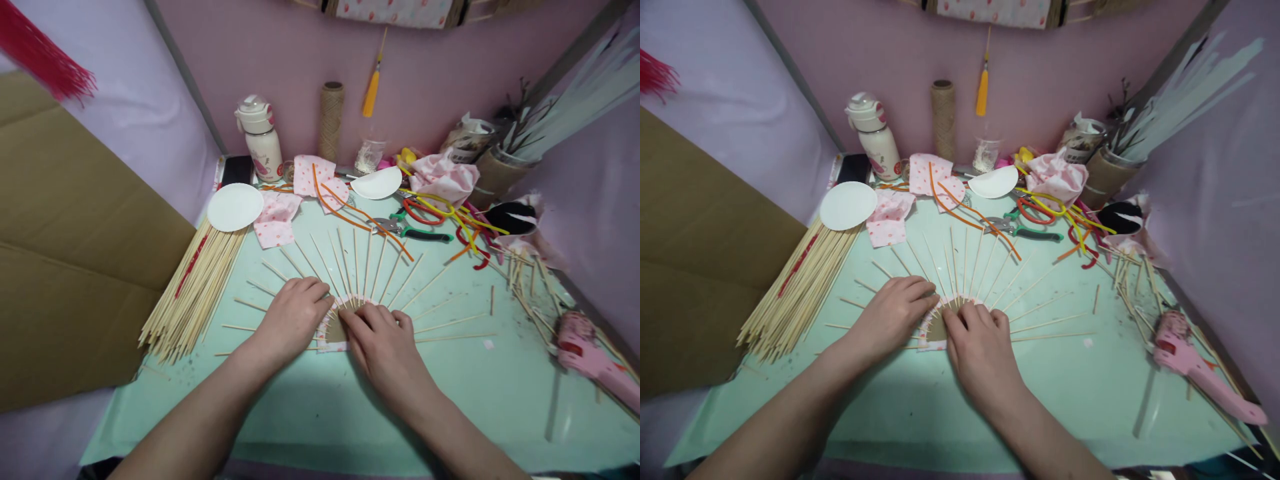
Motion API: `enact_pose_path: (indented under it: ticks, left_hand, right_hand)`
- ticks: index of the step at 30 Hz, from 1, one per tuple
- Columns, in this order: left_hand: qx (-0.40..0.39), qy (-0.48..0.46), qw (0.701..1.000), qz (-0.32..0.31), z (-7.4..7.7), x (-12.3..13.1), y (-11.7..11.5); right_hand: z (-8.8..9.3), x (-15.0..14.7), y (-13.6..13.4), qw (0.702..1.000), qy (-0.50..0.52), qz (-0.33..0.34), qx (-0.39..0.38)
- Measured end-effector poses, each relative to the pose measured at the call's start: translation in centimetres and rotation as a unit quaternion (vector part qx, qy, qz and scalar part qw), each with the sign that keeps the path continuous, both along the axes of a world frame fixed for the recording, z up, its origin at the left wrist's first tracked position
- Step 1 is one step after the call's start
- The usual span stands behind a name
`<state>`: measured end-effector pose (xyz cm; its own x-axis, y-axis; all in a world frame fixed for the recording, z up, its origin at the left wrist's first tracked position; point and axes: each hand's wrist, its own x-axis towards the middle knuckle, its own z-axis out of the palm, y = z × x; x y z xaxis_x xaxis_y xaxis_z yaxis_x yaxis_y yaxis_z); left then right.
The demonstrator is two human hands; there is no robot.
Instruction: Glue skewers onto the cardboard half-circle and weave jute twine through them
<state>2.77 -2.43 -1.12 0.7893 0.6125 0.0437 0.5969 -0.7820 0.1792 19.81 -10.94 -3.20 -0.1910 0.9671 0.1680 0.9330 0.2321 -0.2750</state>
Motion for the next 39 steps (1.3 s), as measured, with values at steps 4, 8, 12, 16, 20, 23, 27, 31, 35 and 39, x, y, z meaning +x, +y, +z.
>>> enact_pose_path:
  ticks: [4, 8, 12, 16, 20, 23, 27, 31, 35, 39]
  left_hand:
    - [0.003, 0.0, 1.0, 0.0, -0.03, -0.02, 0.0]
    - [-0.002, 0.004, 1.0, 0.003, 0.02, -0.02, -0.03]
    - [-0.009, 0.011, 1.0, 0.004, 0.16, 0.03, -0.06]
    - [-0.011, 0.01, 1.0, 0.006, 0.23, 0.05, -0.04]
    - [-0.013, 0.01, 1.0, 0.004, 0.17, 0.02, -0.01]
    - [-0.016, 0.01, 1.0, 0.004, 0.13, 0.02, 0.01]
    - [-0.015, 0.006, 1.0, 0.003, 0.12, 0.02, 0.05]
    - [-0.015, 0.005, 1.0, 0.003, 0.1, 0.0, 0.06]
    - [-0.016, 0.006, 1.0, 0.004, 0.1, 0.05, 0.05]
    - [-0.019, 0.009, 1.0, 0.007, 0.15, 0.04, 0.01]
  right_hand:
    - [-0.06, 0.04, -0.04, 1.0, 0.0, -0.001, 0.0]
    - [-0.11, 0.03, -0.07, 1.0, -0.002, -0.002, -0.003]
    - [-0.04, 0.0, -0.05, 1.0, -0.003, -0.002, -0.01]
    - [-0.01, 0.04, -0.07, 1.0, 0.0, -0.002, -0.008]
    - [-0.1, 0.04, -0.11, 1.0, 0.001, -0.002, -0.005]
    - [-0.18, 0.03, -0.12, 1.0, -0.001, -0.002, -0.003]
    - [-0.24, 0.06, -0.1, 1.0, -0.002, -0.002, 0.005]
    - [-0.2, 0.08, -0.11, 1.0, -0.003, -0.003, 0.005]
    - [-0.2, 0.05, -0.17, 1.0, -0.004, -0.003, 0.005]
    - [-0.24, 0.01, -0.15, 1.0, -0.003, -0.003, 0.008]
